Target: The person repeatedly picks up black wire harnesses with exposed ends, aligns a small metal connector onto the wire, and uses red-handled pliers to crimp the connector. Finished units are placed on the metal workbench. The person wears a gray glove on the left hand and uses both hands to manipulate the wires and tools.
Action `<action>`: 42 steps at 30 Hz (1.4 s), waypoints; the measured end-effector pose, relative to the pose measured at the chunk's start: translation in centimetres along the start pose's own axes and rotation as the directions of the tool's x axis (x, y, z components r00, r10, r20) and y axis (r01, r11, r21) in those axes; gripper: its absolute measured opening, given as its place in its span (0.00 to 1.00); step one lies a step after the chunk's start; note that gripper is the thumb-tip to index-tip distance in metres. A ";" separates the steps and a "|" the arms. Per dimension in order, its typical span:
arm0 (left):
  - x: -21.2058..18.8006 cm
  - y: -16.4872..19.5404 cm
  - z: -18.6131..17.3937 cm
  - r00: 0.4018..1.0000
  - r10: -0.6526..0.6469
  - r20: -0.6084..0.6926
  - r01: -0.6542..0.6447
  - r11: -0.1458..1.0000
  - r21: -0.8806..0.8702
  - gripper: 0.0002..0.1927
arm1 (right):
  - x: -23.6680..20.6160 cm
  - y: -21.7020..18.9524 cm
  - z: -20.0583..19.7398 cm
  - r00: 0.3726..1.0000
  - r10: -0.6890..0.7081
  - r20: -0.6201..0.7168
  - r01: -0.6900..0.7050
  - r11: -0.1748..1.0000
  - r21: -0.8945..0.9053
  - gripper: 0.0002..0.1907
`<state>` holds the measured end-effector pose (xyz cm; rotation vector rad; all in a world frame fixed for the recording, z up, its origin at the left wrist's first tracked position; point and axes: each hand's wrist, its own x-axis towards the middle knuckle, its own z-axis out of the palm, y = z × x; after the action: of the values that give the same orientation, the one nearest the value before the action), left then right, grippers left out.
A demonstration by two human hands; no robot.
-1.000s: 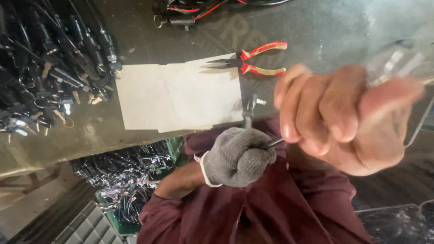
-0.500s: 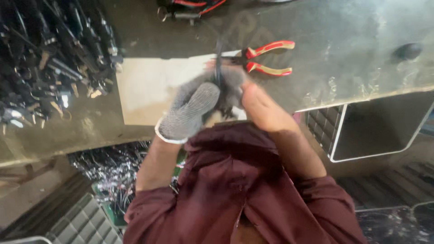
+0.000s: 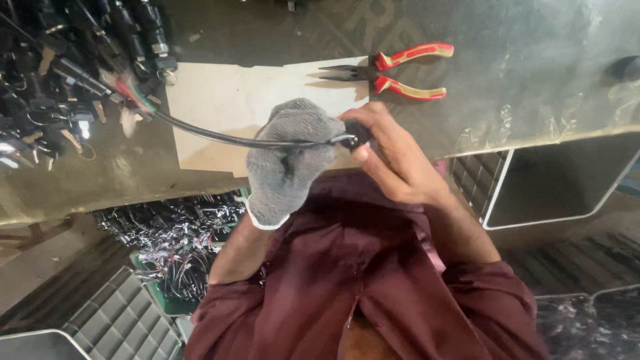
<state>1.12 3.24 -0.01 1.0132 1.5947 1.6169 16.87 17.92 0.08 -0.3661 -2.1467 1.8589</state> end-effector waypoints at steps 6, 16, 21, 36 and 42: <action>0.4 0.0 0.3 0.983 0.152 -0.101 -0.122 0.958 0.261 0.20 | -0.4 2.1 -0.1 0.989 -0.120 -0.084 0.097 0.966 -0.238 0.31; 0.6 -0.6 0.4 0.990 0.134 0.047 -0.141 0.880 0.454 0.22 | -0.8 2.4 0.2 0.948 -0.299 -0.108 0.229 0.877 -0.423 0.29; 1.5 0.2 -0.2 0.996 -0.037 0.081 0.007 0.941 0.338 0.22 | -1.6 3.1 1.2 0.975 -0.171 -0.143 0.108 0.923 -0.369 0.26; 1.5 -0.1 1.0 0.978 0.138 0.155 -0.190 0.895 0.403 0.13 | -1.5 2.9 1.9 0.974 0.223 -0.037 -0.198 0.924 0.328 0.18; 1.5 -0.6 0.1 0.920 0.144 0.365 -0.259 0.922 0.287 0.23 | -1.6 3.5 2.5 0.985 0.168 -0.032 -0.147 0.929 0.340 0.19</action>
<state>0.44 4.66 -0.49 1.5903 1.5874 1.2312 17.47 15.52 -3.75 -0.5227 -1.7582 2.2245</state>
